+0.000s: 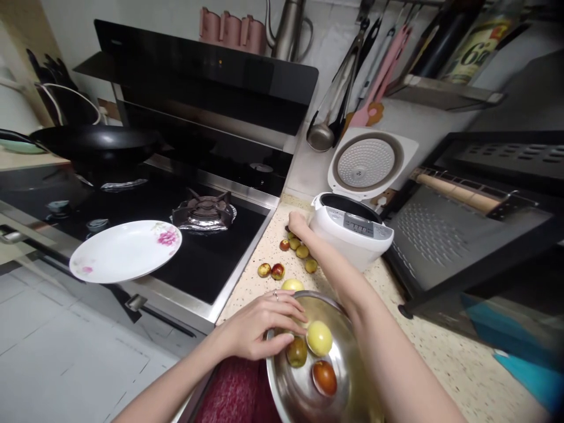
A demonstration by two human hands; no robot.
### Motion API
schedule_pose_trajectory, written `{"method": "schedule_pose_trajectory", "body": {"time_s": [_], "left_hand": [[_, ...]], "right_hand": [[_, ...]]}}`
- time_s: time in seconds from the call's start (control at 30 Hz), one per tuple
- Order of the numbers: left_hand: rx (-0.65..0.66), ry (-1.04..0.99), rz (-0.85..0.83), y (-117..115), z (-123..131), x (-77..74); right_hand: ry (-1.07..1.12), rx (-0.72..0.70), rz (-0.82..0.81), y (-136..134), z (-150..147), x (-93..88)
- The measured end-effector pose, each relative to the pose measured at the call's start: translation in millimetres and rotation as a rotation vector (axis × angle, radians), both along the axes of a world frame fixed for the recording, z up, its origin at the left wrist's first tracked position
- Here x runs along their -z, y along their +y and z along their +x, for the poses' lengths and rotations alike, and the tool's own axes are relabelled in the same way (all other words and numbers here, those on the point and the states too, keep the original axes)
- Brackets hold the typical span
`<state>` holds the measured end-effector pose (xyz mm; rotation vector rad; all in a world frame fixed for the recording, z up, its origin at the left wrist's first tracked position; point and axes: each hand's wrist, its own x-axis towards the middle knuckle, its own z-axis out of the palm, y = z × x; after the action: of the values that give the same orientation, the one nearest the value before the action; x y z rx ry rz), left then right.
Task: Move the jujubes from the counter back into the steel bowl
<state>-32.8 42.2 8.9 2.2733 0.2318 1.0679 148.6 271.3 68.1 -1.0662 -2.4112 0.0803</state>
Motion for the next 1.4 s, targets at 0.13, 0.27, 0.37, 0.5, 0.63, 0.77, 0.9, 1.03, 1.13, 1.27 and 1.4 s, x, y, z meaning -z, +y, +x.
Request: {"method": "schedule_pose_trajectory", "body": {"time_s": [0.13,0.27,0.37,0.5,0.63,0.77,0.9,1.03,1.13,1.27,1.4], "left_hand": [[-0.011,0.001,0.016,-0.1,-0.4,0.0],[-0.027,0.031,0.055,-0.4,-2.0,-2.5],[-0.029,0.047,0.08,0.2,-3.5,-3.3],[-0.012,0.061,0.098,1.5,-4.6,-2.3],[0.005,0.069,0.106,1.6,-5.0,-2.4],[0.0,0.095,0.095,0.4,-5.6,-3.9],[-0.016,0.117,0.082,-1.1,-6.3,-5.4],[-0.019,0.117,0.075,-1.3,-6.8,-6.5],[-0.009,0.12,0.079,-0.7,-7.2,-5.9],[0.0,0.101,0.097,-0.7,-6.9,-4.6],[-0.014,0.106,0.103,-2.0,-6.0,-7.1]], "right_hand": [[0.009,0.147,0.015,-12.3,-6.5,-10.5],[0.148,-0.077,0.094,-81.5,11.3,-17.2],[0.265,-0.217,0.113,-149.5,32.8,-16.2],[0.311,-0.264,0.085,-209.2,56.9,-8.5],[0.32,-0.354,0.011,-223.4,74.4,3.0],[0.297,-0.414,-0.1,-224.2,85.8,11.8],[0.264,-0.443,-0.151,-225.6,89.3,17.3],[0.269,-0.47,-0.19,-225.1,87.8,19.9],[0.269,-0.477,-0.205,-223.8,87.0,19.8],[0.254,-0.46,-0.225,-222.1,87.0,19.1],[0.244,-0.453,-0.245,-221.3,86.8,18.9]]}}
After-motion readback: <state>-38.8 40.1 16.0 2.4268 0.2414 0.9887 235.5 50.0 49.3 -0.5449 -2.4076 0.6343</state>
